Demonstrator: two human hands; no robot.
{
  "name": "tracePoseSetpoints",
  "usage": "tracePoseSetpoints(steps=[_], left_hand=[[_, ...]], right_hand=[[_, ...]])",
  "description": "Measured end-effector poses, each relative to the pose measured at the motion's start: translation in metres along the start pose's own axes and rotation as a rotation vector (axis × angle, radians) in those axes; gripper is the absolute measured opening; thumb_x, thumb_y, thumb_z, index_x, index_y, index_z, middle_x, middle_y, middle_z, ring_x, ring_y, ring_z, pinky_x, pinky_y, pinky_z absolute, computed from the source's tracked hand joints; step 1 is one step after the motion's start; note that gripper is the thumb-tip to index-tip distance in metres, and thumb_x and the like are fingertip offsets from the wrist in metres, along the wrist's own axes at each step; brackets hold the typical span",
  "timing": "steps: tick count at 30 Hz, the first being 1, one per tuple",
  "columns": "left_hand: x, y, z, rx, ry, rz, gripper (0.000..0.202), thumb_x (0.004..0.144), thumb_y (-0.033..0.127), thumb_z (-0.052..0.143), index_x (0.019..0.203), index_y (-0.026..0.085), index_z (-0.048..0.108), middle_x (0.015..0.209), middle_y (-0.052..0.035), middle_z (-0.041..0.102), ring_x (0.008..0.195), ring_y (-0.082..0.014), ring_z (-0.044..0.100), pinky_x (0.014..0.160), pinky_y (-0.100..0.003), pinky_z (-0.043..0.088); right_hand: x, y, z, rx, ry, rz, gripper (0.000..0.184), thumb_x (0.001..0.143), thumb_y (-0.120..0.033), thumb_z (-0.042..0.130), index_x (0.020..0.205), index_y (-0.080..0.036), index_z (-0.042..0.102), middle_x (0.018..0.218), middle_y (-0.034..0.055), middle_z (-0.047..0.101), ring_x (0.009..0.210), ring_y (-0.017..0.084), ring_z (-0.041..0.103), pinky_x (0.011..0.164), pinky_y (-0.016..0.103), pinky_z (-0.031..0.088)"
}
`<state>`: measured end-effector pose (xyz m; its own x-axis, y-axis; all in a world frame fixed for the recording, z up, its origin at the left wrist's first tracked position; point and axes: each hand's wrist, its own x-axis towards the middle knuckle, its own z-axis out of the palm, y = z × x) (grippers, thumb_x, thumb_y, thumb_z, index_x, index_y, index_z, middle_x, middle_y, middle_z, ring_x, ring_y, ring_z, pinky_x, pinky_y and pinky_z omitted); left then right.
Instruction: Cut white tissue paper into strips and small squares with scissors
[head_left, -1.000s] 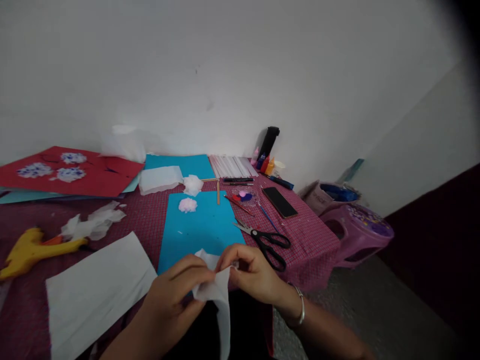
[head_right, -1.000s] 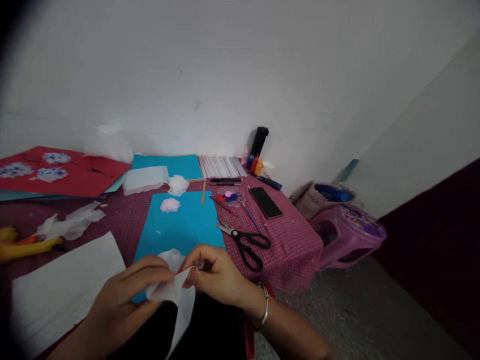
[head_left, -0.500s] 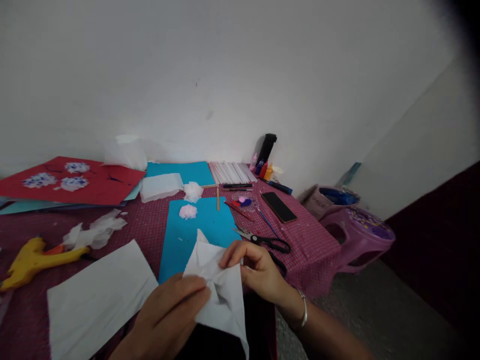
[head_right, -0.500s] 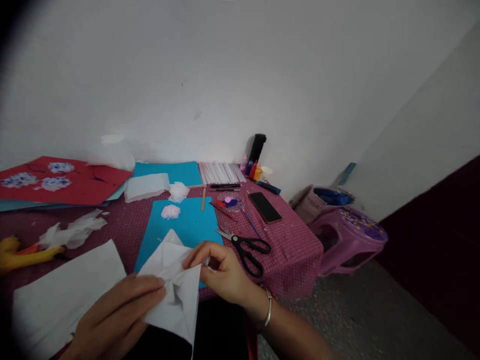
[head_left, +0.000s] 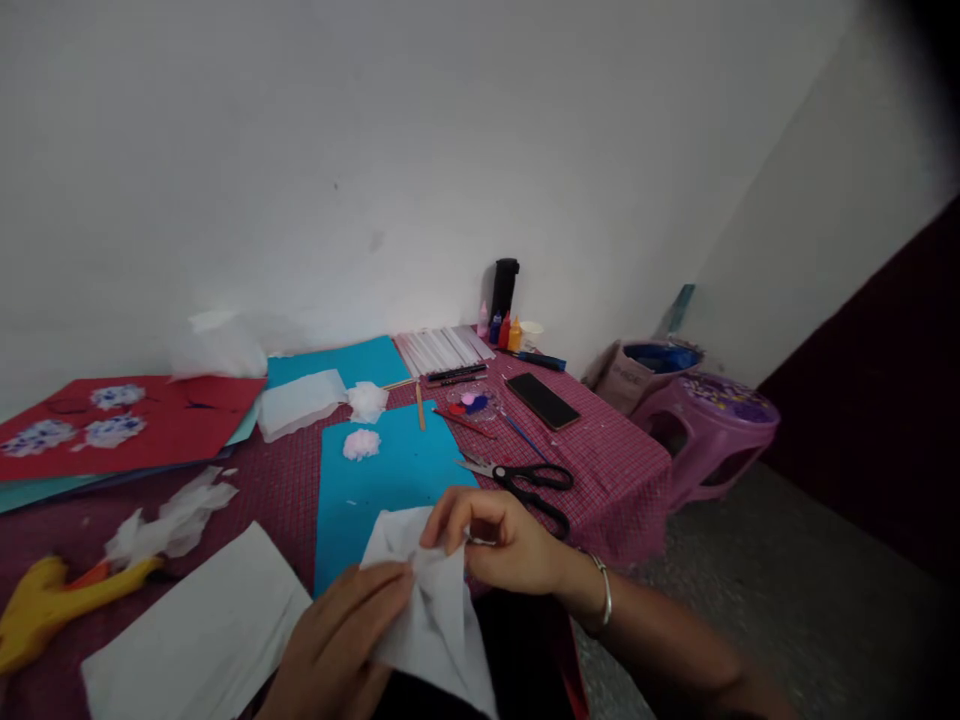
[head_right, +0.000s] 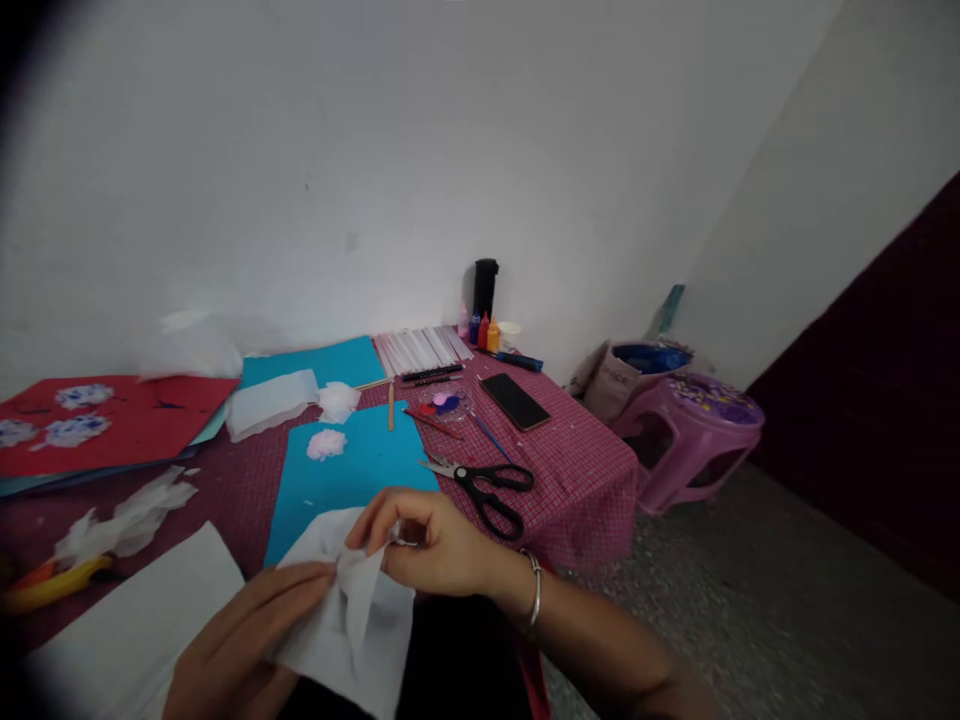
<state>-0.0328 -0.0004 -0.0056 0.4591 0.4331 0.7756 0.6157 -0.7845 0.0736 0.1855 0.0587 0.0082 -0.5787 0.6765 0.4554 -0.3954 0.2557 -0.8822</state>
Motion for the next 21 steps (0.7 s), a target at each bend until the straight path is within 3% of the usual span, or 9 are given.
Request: tracePoseSetpoints(steps=[7,10,13,15,18,21], left_hand=[[-0.005,0.000,0.008,0.025,0.104,-0.112,0.019,0.086,0.010,0.058,0.101,0.016,0.068,0.092,-0.0071,0.061,0.081,-0.0150,0.062,0.068,-0.025,0.055],[-0.001,0.004,0.006,0.057,0.161,-0.112,0.017,0.085,0.009,0.060,0.098,0.017,0.068,0.099,-0.0081,0.062,0.088,-0.0172,0.061,0.073,-0.029,0.054],[0.003,0.006,0.007,0.092,0.191,-0.076,0.019,0.083,0.007,0.060,0.093,0.020,0.069,0.107,-0.0076,0.065,0.101,-0.0226,0.060,0.085,-0.040,0.052],[0.002,0.006,0.008,0.098,0.191,-0.049,0.022,0.084,0.007,0.057,0.093,0.023,0.070,0.110,-0.0062,0.065,0.108,-0.0249,0.058,0.094,-0.048,0.046],[-0.001,0.006,0.008,0.096,0.167,-0.026,0.023,0.086,0.009,0.053,0.094,0.024,0.069,0.112,-0.0060,0.066,0.112,-0.0256,0.056,0.100,-0.054,0.041],[-0.004,0.008,0.005,0.087,0.157,-0.009,0.018,0.086,0.013,0.055,0.093,0.023,0.069,0.111,-0.0071,0.067,0.113,-0.0257,0.056,0.102,-0.054,0.040]], right_hand=[[-0.001,-0.013,0.002,-0.261,-0.123,-0.065,0.018,0.073,-0.001,0.056,0.081,-0.017,0.058,0.095,0.0067,0.066,0.092,0.016,0.062,0.081,0.031,0.049],[0.001,-0.021,0.002,-0.366,-0.143,-0.123,0.031,0.069,0.003,0.049,0.090,-0.019,0.058,0.101,0.0072,0.065,0.098,0.016,0.061,0.088,0.035,0.049],[0.002,-0.024,0.003,-0.465,-0.189,-0.136,0.040,0.067,0.003,0.048,0.099,-0.021,0.057,0.116,0.0094,0.059,0.113,0.018,0.055,0.096,0.039,0.045],[0.002,-0.022,0.005,-0.491,-0.212,-0.144,0.032,0.072,0.000,0.054,0.096,-0.021,0.057,0.119,0.0104,0.056,0.118,0.020,0.053,0.098,0.039,0.045],[0.001,-0.017,0.007,-0.478,-0.177,-0.178,0.009,0.081,-0.015,0.063,0.085,-0.021,0.057,0.113,0.0100,0.058,0.110,0.019,0.058,0.092,0.035,0.048],[-0.001,-0.015,0.006,-0.453,-0.120,-0.208,0.009,0.084,-0.023,0.064,0.082,-0.021,0.056,0.107,0.0089,0.061,0.100,0.017,0.061,0.086,0.033,0.051]])
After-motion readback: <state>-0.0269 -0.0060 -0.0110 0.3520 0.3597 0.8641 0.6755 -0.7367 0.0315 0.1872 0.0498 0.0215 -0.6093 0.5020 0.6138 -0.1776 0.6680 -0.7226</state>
